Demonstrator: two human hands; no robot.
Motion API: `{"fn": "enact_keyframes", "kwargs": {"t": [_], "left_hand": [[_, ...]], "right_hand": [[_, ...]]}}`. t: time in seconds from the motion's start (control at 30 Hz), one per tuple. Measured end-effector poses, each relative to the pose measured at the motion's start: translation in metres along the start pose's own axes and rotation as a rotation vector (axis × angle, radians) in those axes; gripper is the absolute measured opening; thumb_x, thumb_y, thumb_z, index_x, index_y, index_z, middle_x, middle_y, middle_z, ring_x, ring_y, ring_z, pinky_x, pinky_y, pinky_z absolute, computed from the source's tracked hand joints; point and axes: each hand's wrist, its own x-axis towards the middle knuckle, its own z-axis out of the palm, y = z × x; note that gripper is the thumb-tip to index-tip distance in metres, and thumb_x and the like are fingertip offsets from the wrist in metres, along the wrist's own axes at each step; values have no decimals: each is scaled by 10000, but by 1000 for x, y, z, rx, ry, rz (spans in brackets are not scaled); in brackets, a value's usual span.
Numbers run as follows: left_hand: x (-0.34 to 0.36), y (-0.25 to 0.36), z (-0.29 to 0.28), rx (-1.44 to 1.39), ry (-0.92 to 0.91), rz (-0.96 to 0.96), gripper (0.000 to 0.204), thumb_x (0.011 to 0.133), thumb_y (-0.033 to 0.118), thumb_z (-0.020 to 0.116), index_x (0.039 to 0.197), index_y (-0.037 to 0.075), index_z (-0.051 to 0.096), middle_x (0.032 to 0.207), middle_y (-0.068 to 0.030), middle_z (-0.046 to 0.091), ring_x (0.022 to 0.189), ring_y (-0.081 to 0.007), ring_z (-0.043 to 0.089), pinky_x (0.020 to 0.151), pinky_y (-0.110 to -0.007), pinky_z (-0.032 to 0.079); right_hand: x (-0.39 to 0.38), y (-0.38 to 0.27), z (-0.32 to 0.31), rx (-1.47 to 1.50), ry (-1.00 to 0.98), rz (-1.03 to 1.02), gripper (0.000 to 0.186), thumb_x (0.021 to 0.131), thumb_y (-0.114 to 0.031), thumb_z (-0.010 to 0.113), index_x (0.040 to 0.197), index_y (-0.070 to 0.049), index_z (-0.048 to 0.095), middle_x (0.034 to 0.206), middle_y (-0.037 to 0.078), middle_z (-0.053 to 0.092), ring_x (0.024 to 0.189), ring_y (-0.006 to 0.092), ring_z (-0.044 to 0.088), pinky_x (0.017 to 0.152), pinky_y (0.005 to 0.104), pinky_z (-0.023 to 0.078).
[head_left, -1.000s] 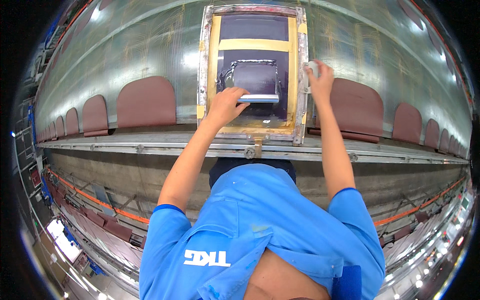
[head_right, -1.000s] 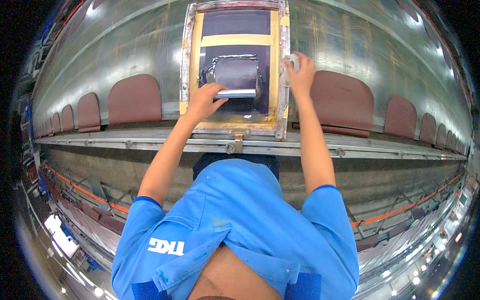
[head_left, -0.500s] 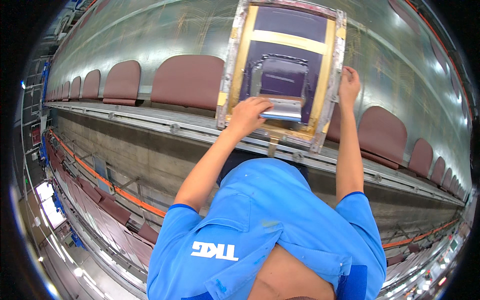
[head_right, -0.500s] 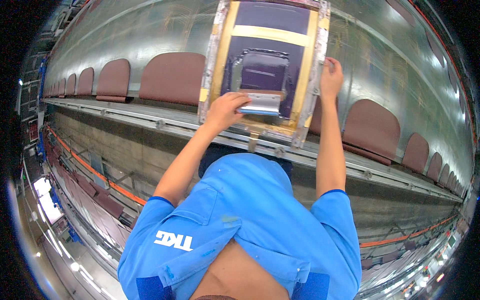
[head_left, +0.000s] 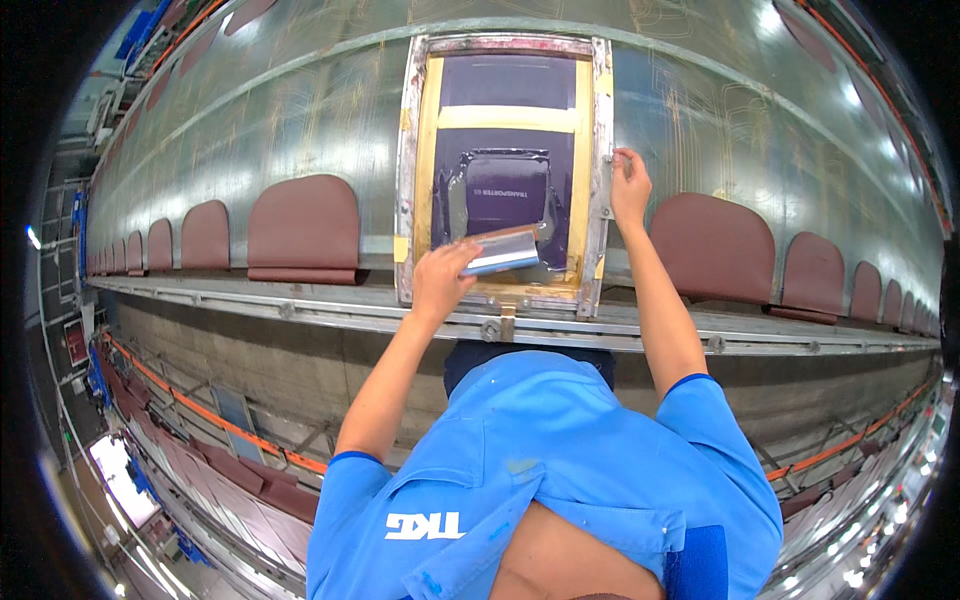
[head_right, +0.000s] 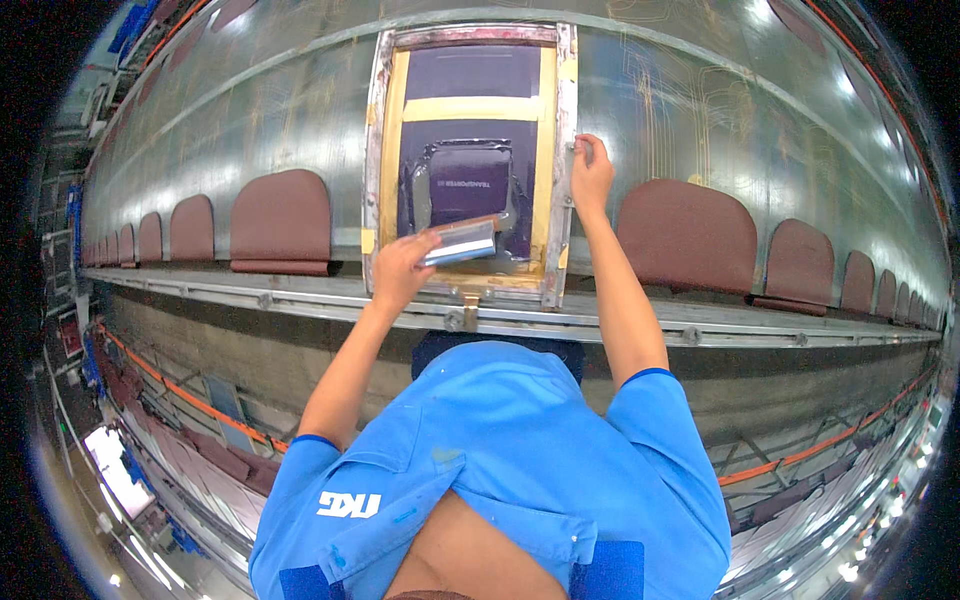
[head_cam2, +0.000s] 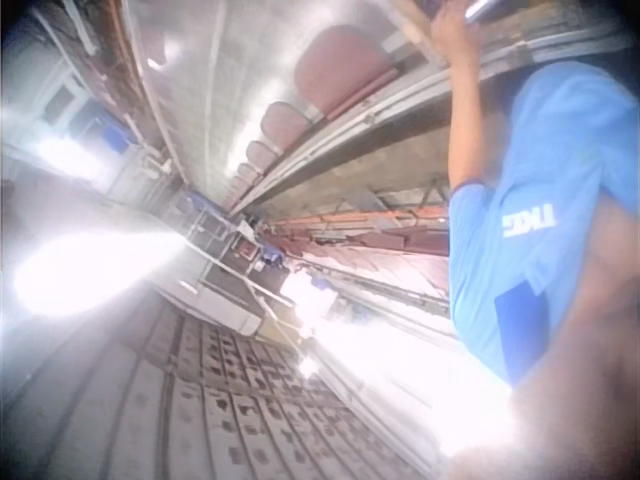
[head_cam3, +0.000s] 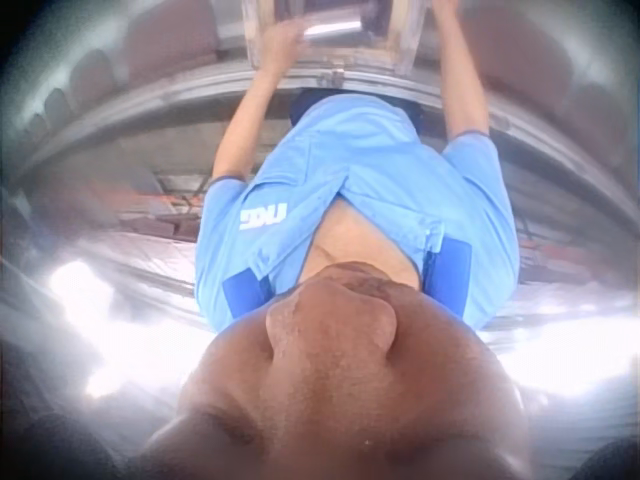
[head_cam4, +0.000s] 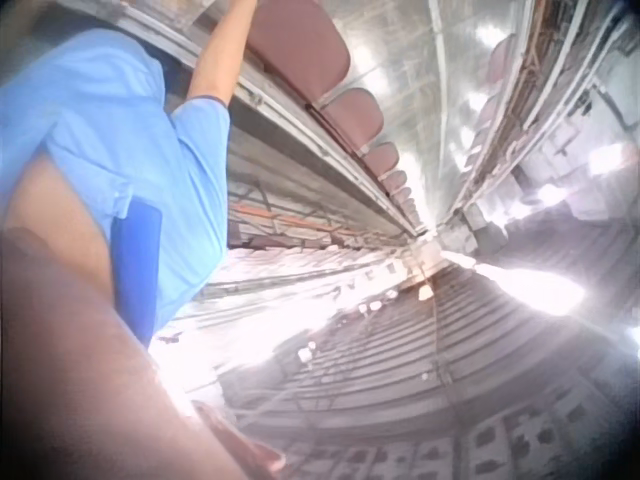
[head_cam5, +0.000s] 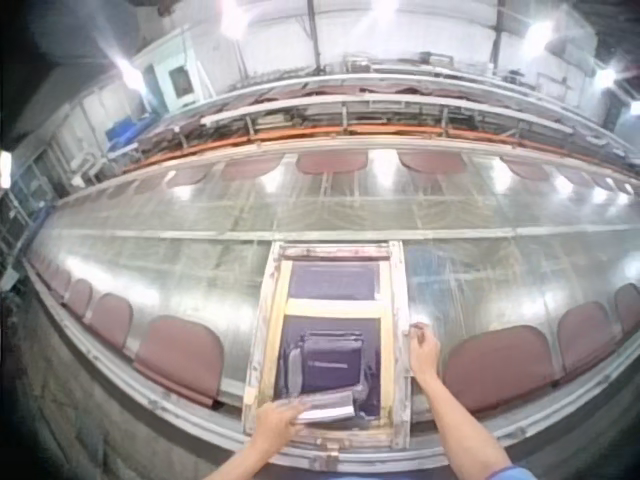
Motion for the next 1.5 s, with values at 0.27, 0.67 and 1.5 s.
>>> {"fn": "enact_keyframes", "kwargs": {"t": [0.27, 0.67, 1.5], "left_hand": [[-45, -26, 19, 125, 5, 245, 648, 605, 99, 855, 1225, 203, 697, 1288, 16, 696, 1191, -208, 645, 905, -398, 479], [181, -60, -32, -105, -207, -34, 337, 776, 174, 785, 1106, 122, 738, 899, -141, 742, 853, -340, 715, 769, -428, 557], [123, -52, -3, -160, -103, 56, 262, 798, 156, 771, 1049, 99, 722, 939, -140, 727, 903, -370, 692, 787, -447, 545]], "right_hand": [[-8, -2, 4, -161, -67, 153, 231, 985, -279, 613, 1123, -112, 694, 759, 186, 639, 700, 304, 626, 711, 412, 476], [17, -131, 16, -456, -749, -349, 508, 847, -411, 767, 1233, -92, 682, 1167, 172, 677, 1134, 324, 630, 946, 427, 507], [-78, -82, 43, -381, -570, -418, 271, 844, -178, 751, 1035, -44, 613, 934, 155, 660, 933, 386, 620, 817, 473, 507]]}}
